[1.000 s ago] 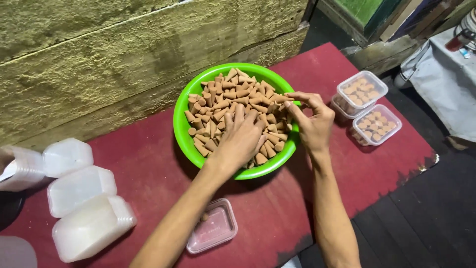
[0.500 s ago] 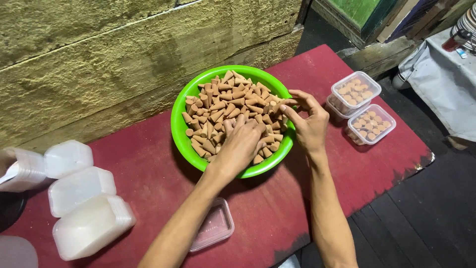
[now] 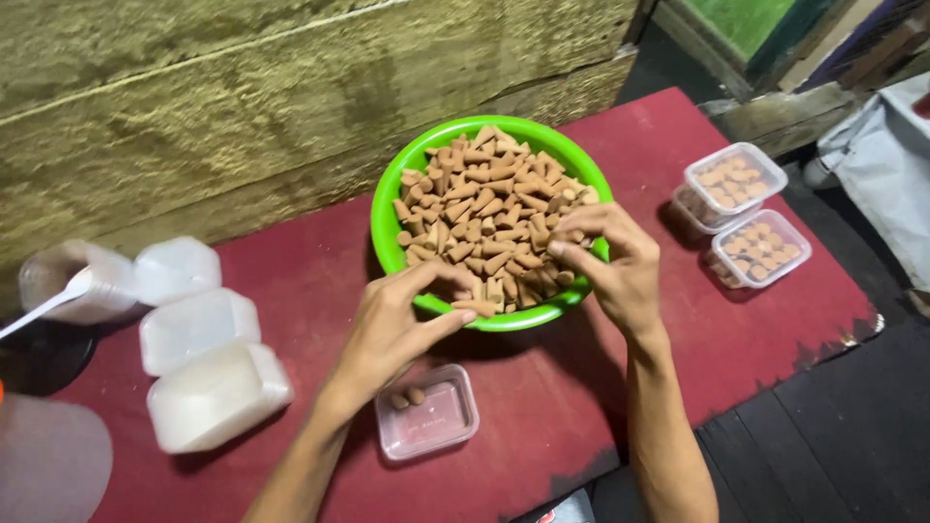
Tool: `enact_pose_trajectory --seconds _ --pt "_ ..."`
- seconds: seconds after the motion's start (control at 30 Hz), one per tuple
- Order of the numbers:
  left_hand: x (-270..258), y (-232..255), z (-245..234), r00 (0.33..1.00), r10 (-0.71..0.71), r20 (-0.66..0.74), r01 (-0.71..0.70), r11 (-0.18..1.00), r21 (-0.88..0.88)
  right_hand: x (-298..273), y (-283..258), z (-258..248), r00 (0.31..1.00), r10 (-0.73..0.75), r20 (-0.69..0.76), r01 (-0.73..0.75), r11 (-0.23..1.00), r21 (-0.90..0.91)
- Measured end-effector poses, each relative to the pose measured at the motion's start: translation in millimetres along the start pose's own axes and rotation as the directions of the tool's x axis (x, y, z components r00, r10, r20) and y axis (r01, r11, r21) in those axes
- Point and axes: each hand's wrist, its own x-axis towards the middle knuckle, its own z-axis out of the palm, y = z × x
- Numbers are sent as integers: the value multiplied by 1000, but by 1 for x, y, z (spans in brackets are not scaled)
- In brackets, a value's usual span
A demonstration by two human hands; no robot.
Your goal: Packing incense cones from a large bowl into small plastic containers for retail.
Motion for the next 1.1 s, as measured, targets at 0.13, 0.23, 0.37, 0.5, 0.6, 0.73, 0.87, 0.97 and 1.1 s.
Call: enact_pose_trajectory --seconds 0.13,0.23,0.37,0.5,0.6,0.73,0.87,0.97,1.1 --pt "-41 -3 -17 999 -2 -36 5 995 100 -27 -25 17 988 43 151 -50 998 44" --pt "-65 -5 -22 998 -61 6 59 982 181 -40 -51 32 952 -4 305 -30 994 109" --pt "-94 -25 -8 998 -55 29 43 945 323 -58 -64 47 818 -88 568 76 996 45" --pt "-109 -40 8 998 -25 66 -10 878 478 -77 -55 59 706 -35 707 133 988 -84" --pt "-113 -39 16 997 4 82 -47 847 530 -90 -56 67 696 -55 716 279 940 -199" --pt "-119 -58 25 998 -42 46 7 812 584 -106 -44 80 751 -67 657 312 913 -264" --pt "-121 -60 28 998 -42 39 8 773 634 -124 -24 90 743 -78 665 413 835 -363" --pt "-121 -62 31 999 -36 30 7 755 656 -126 -25 95 758 -105 643 449 799 -399" --pt "-122 -66 35 999 -28 17 9 733 680 -126 -28 97 790 -149 595 476 759 -443"
